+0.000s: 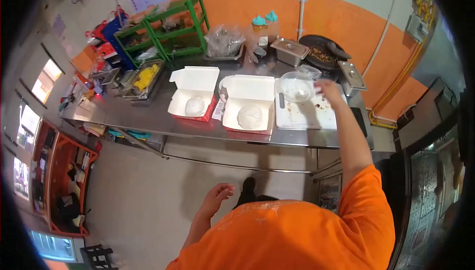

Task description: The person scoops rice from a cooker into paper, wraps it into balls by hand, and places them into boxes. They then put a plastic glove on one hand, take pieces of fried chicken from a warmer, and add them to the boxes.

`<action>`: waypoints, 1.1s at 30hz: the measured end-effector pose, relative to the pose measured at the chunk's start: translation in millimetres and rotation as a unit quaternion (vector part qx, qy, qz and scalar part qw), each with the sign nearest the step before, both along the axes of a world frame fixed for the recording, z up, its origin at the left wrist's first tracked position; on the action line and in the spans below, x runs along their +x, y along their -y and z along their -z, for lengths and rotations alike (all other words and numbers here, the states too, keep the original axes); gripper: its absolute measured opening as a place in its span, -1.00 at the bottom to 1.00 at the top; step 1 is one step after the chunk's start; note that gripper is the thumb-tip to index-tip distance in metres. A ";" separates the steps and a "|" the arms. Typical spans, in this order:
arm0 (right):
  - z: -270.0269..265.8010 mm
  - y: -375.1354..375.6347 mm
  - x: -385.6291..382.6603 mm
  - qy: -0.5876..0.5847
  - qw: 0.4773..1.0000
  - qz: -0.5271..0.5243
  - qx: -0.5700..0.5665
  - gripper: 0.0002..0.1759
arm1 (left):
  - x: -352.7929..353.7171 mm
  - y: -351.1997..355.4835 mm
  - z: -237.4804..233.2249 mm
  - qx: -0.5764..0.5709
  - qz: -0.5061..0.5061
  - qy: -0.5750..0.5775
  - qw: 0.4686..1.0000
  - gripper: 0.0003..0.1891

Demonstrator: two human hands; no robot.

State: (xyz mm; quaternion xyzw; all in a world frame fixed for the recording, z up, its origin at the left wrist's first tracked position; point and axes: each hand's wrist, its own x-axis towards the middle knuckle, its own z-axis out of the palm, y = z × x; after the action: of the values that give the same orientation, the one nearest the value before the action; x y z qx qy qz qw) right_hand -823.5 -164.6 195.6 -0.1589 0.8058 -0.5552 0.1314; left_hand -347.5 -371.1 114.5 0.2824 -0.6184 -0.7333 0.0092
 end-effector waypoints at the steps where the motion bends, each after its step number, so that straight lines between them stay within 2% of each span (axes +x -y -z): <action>1: -4.1 18.0 -28.8 -0.016 0.998 0.051 -0.036 -0.72 | -13.7 17.6 0.1 0.007 0.017 -0.007 1.000 -0.77; 3: 12.4 50.0 -92.4 -0.047 0.997 0.050 -0.032 -0.66 | -45.4 54.1 9.5 0.033 0.043 -0.036 0.998 -0.77; 4: 2.5 59.8 -101.4 -0.047 0.995 0.041 0.083 -0.60 | -58.8 63.2 2.8 0.062 0.065 -0.060 0.994 -0.77; 5: 8.9 63.6 -115.4 -0.095 0.974 0.046 0.201 -0.59 | -83.4 81.2 -12.3 0.084 0.087 -0.089 0.989 -0.78; 7: 35.7 69.0 -153.8 -0.194 0.894 0.063 0.400 -0.57 | -128.6 110.6 -31.6 0.114 0.123 -0.137 0.976 -0.79; 8: 60.5 62.2 -182.2 -0.200 0.888 0.042 0.413 -0.54 | -147.7 120.3 -37.1 0.130 0.138 -0.150 0.970 -0.81; 9: 63.5 64.2 -192.5 -0.184 0.897 0.046 0.401 -0.54 | -165.5 129.7 -41.8 0.146 0.153 -0.161 0.964 -0.82; 11: 79.2 61.2 -194.4 -0.136 0.913 0.053 0.382 -0.53 | -190.8 140.9 -53.6 0.158 0.161 -0.176 0.958 -0.83; 12: 82.9 58.5 -190.9 -0.160 0.921 0.066 0.348 -0.57 | -202.5 143.5 -55.0 0.167 0.164 -0.181 0.955 -0.84; 14: 83.4 55.9 -196.6 -0.166 0.904 0.035 0.393 -0.68 | -217.9 146.3 -52.3 0.111 0.186 -0.155 0.964 -0.87; 15: 89.3 52.7 -197.0 -0.149 0.941 0.113 0.282 -0.78 | -219.0 148.5 -51.0 0.082 0.190 -0.137 0.969 -0.89; 16: 80.7 49.1 -194.1 -0.269 0.888 0.109 0.357 -0.80 | -220.6 150.0 -37.3 -0.068 0.198 -0.127 0.970 -0.92; 17: 74.8 37.8 -190.6 -0.335 0.867 0.101 0.354 -0.78 | -222.7 151.2 -40.3 -0.249 0.184 -0.153 0.939 -0.95; 19: 63.0 14.8 -185.0 -0.305 0.819 0.210 0.438 -0.76 | -213.0 162.4 -23.8 -0.480 0.192 -0.211 0.829 -0.83; 22: 54.2 -31.7 -152.0 -0.298 0.880 0.278 0.244 -0.75 | -195.5 142.5 7.1 -0.445 0.001 -0.138 0.885 -0.63; 23: 57.9 -48.5 -143.8 -0.295 0.888 0.296 0.193 -0.74 | -193.4 137.8 16.2 -0.400 0.038 -0.134 0.906 -0.58; 24: 25.0 -19.8 -94.3 -0.203 0.919 0.330 0.078 -0.78 | -192.3 132.9 24.4 -0.352 0.075 -0.128 0.924 -0.53; 25: 21.8 -24.4 -69.5 -0.180 0.933 0.309 0.041 -0.80 | -192.8 127.5 28.2 -0.304 0.109 -0.124 0.938 -0.47; 26: 19.8 -30.1 -50.1 -0.159 0.945 0.286 0.005 -0.82 | -197.9 123.9 28.6 -0.376 0.098 -0.166 0.906 -0.44; 30: 21.2 -29.8 35.6 -0.100 0.957 0.258 -0.086 -0.89 | -220.7 119.0 30.2 -0.328 0.065 -0.200 0.921 -0.40; 33: 5.3 -12.9 97.5 -0.107 0.962 0.226 -0.111 -0.90 | -209.4 111.8 -0.9 -0.539 0.007 -0.248 0.805 -0.38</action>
State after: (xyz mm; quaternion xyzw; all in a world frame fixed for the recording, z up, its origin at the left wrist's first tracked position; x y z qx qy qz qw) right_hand -725.9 -151.7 190.3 -0.0445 0.7634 -0.6361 -0.1032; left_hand -556.9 -482.9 115.4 0.0361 -0.8926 -0.3276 0.3077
